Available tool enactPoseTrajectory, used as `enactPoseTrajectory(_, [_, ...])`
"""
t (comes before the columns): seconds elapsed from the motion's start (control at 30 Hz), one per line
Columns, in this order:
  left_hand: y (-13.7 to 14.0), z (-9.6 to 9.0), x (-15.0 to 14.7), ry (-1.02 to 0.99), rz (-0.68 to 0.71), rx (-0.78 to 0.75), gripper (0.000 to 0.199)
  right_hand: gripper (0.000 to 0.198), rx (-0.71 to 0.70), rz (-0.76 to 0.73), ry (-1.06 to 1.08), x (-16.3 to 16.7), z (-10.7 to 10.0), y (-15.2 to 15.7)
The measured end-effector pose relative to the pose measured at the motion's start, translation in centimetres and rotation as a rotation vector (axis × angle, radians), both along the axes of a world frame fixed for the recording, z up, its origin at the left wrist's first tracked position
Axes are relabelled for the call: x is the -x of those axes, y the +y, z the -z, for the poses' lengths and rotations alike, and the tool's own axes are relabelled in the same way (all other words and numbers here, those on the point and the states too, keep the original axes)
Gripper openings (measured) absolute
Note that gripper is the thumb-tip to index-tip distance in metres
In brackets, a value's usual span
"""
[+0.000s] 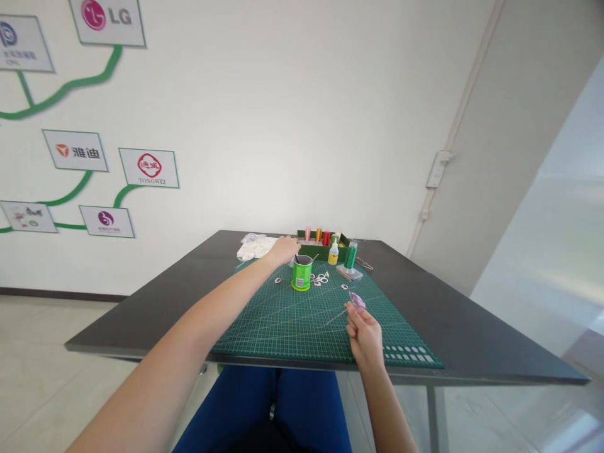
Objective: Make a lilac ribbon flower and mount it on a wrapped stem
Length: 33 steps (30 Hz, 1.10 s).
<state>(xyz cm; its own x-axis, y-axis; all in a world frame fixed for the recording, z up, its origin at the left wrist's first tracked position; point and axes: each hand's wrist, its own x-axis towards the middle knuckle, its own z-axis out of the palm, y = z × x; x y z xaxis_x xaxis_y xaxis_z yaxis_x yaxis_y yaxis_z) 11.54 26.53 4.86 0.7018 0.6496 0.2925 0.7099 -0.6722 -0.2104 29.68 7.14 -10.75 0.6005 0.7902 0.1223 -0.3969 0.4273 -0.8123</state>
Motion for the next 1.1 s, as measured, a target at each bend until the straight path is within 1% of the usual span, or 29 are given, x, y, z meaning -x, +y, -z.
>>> enactPoseTrajectory(0.1, [0.1, 0.3, -0.2, 0.026, -0.008, -0.003, 0.040, 0.049, -0.005, 0.005, -0.012, 0.1, -0.1, 0.0])
enactPoseTrajectory(0.2, [0.0, -0.3, 0.9, 0.012, -0.024, 0.006, 0.040, 0.049, 0.001, 0.009, -0.013, 0.1, -0.1, -0.1])
enactPoseTrajectory(0.27, [-0.1, -1.3, 2.7, -0.021, -0.061, 0.020, 0.041, 0.051, 0.005, 0.019, -0.008, 0.0, -0.2, -0.1])
enactPoseTrajectory(0.37, [-0.9, -2.9, 6.8, -0.102, -0.150, 0.050, 0.041, 0.051, 0.004, 0.038, 0.000, 0.0, -0.5, -0.3])
enactPoseTrajectory(0.43, [-2.3, -3.2, 9.7, -0.173, -0.202, 0.087, 0.040, 0.049, -0.007, 0.055, 0.003, 0.3, -0.9, -0.5])
enactPoseTrajectory(0.47, [-3.4, -2.9, 11.0, -0.210, -0.220, 0.112, 0.038, 0.049, -0.016, 0.069, 0.004, 0.7, -1.1, -0.7])
enactPoseTrajectory(0.5, [-4.7, -2.3, 12.0, -0.251, -0.231, 0.142, 0.035, 0.049, -0.027, 0.084, 0.005, 1.1, -1.4, -0.8])
enactPoseTrajectory(0.57, [-7.8, -0.1, 13.1, -0.332, -0.210, 0.230, 0.019, 0.051, -0.051, 0.112, 0.001, 2.5, -2.1, -1.2])
enactPoseTrajectory(0.63, [-11.1, 2.8, 13.2, -0.412, -0.133, 0.354, 0.029, 0.051, -0.078, 0.124, -0.017, 4.4, -3.1, -1.5])
enactPoseTrajectory(0.73, [-15.4, 7.2, 11.9, -0.534, -0.015, 0.542, 0.037, 0.049, -0.118, 0.107, -0.070, 7.4, -5.1, -1.9])
enactPoseTrajectory(0.8, [-17.4, 9.5, 11.0, -0.609, 0.029, 0.636, 0.036, 0.049, -0.135, 0.086, -0.111, 8.9, -6.5, -2.1])
enactPoseTrajectory(0.83, [-18.1, 10.4, 10.7, -0.642, 0.037, 0.673, 0.037, 0.049, -0.139, 0.077, -0.128, 9.5, -7.1, -2.2])
enactPoseTrajectory(0.93, [-19.4, 11.9, 10.2, -0.727, 0.034, 0.754, 0.039, 0.052, -0.143, 0.045, -0.151, 10.4, -8.2, -2.6])
enactPoseTrajectory(1.1, [-20.3, 12.3, 10.9, -0.770, 0.030, 0.832, 0.038, 0.052, -0.128, -0.031, -0.144, 11.2, -8.2, -3.3])
